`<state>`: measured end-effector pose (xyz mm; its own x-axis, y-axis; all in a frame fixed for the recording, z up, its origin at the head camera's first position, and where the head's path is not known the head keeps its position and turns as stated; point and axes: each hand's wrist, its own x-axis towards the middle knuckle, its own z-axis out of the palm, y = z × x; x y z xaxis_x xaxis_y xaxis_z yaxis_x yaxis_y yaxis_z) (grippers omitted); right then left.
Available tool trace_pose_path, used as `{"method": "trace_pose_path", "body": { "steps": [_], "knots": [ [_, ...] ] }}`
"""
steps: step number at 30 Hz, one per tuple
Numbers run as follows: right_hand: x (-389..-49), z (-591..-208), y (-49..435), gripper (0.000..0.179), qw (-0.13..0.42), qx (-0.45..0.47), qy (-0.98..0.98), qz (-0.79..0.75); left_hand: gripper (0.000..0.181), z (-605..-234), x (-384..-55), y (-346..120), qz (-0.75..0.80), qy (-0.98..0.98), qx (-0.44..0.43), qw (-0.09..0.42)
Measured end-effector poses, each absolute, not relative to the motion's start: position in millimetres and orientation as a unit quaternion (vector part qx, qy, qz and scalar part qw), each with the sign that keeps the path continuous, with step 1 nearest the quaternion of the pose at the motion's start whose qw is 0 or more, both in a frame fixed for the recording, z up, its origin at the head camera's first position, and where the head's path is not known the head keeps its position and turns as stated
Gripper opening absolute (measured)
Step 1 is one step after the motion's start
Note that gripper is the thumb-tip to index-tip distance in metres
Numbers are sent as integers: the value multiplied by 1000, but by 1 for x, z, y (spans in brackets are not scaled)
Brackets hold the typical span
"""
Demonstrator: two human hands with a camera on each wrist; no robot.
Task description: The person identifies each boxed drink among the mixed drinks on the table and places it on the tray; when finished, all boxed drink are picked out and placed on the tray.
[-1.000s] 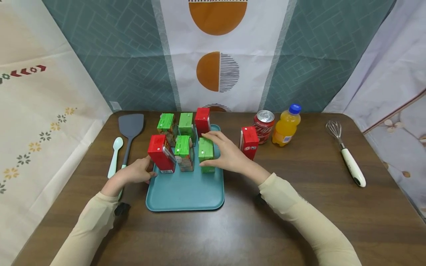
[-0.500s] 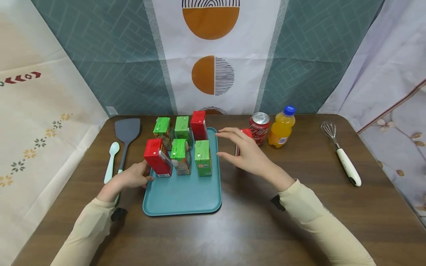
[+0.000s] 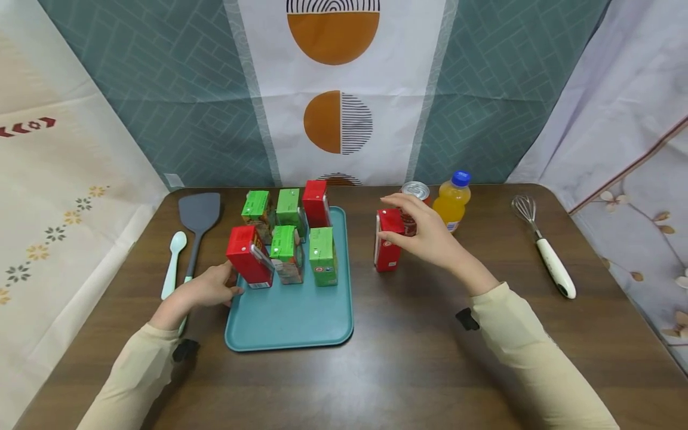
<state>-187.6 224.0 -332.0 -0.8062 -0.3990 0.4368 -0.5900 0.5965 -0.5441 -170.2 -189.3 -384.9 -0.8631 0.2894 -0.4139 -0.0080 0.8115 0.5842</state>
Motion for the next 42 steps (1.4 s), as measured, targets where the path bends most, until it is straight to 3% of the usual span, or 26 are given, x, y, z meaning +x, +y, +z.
{"method": "trace_pose_path", "body": {
  "steps": [10,22,29,42],
  "knots": [
    [-198,-339,229,70,-2,231,-899,373,60,-386,-171,-191,301,917,81,250],
    [-210,-349,230,70,-49,218,-882,415,57,-386,-170,-193,296,919,82,246],
    [-205,-355,231,70,-15,136,-891,434,60,-384,-172,-188,297,918,79,252],
    [-177,-346,226,65,32,173,-872,457,62,-387,-173,-190,302,915,71,259]
  ]
}}
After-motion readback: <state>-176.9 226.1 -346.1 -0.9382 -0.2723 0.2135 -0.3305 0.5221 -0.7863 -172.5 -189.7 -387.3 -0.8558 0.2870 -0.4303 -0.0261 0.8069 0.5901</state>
